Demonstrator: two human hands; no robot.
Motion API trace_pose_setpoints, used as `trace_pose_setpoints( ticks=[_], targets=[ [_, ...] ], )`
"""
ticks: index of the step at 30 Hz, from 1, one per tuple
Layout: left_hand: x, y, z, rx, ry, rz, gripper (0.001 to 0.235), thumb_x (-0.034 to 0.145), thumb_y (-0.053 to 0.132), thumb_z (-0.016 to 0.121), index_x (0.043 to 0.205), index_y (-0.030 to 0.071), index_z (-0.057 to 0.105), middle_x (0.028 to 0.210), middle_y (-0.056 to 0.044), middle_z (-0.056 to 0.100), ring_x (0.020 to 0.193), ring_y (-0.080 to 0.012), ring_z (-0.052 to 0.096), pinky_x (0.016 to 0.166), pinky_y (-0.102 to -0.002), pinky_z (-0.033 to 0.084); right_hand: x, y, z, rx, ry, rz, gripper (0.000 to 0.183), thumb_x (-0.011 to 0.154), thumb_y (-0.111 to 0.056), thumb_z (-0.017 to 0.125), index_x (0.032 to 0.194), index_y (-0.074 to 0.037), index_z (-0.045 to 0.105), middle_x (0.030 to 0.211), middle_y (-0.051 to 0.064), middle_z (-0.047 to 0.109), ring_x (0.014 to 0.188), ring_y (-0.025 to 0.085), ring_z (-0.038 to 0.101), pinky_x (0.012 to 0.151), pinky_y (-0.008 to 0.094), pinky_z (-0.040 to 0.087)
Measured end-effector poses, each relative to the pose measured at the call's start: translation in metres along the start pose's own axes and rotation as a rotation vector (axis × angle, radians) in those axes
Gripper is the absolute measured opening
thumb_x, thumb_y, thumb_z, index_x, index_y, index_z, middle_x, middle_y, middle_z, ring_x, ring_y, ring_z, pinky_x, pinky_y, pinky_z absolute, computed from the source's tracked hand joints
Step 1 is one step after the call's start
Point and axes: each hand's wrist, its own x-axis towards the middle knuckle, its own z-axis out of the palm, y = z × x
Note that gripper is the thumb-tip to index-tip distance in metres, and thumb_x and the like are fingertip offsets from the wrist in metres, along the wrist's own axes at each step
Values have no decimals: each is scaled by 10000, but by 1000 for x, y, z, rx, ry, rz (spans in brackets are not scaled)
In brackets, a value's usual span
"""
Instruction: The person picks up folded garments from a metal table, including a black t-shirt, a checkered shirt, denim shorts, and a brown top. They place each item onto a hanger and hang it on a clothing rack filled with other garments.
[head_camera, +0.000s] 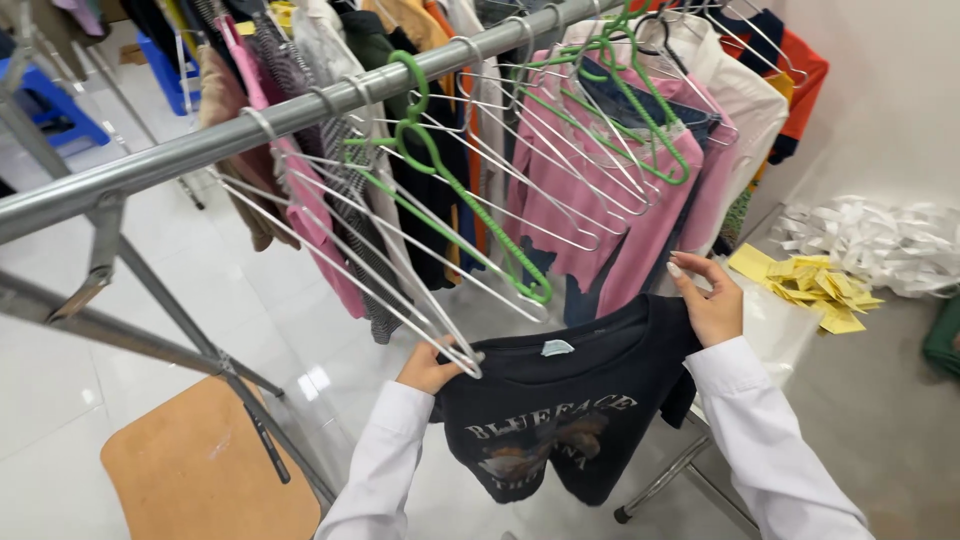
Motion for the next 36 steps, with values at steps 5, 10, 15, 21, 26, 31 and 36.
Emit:
trace_pose_setpoints(
  ticks=[5,10,15,21,26,31,36],
  targets=[
    [27,-14,11,-44,132,-118,378,700,261,966,937,24,790,814,-130,743,793,-201,665,794,-334,540,8,7,-11,104,-42,62,366,959,-202,751,1308,-145,655,1216,74,701,1071,119,647,905,225,520],
    [50,30,56,110,179,-124,261,712,352,943,873,169,849,715,-44,759,671,-128,669,633,-217,521,50,5,-24,-54,-12,-164,420,955,-95,745,1359,-131,638,1257,76,692,1149,160,637,922,289,532],
    [106,-35,64,84,263,-33,326,677,305,975,913,140,820,904,-76,792,968,-204,710,1002,-375,482,121,21,-29,-94,-48,-193,452,994,-185,751,1420,-202,601,1297,58,660,912,118,637,743,253,561],
    [150,-33,94,61,317,-1,251,701,341,971,822,170,834,692,-44,735,727,-155,669,801,-288,533,205,52,-18,49,-169,-231,319,991,-260,774,1287,-182,686,1199,39,704,1124,102,643,939,259,550],
    [142,31,128,48,322,-8,247,764,361,925,840,146,832,701,-58,735,738,-133,635,747,-285,538,229,49,-1,56,-315,-214,272,1012,-286,731,1276,-231,702,886,-28,665,787,7,549,706,163,473],
    [163,28,135,55,273,24,234,841,375,864,849,145,824,604,-53,659,592,-104,580,564,-226,490,254,64,28,-100,-431,-312,268,1003,-245,675,1264,-194,710,706,2,614,657,73,520,601,218,440],
    [180,18,138,6,283,98,182,827,318,878,821,149,811,542,-23,642,528,-58,559,485,-160,454,253,51,62,-352,-299,-278,343,891,-481,761,1117,-224,740,786,87,636,799,270,617,796,421,497]
  ],
)
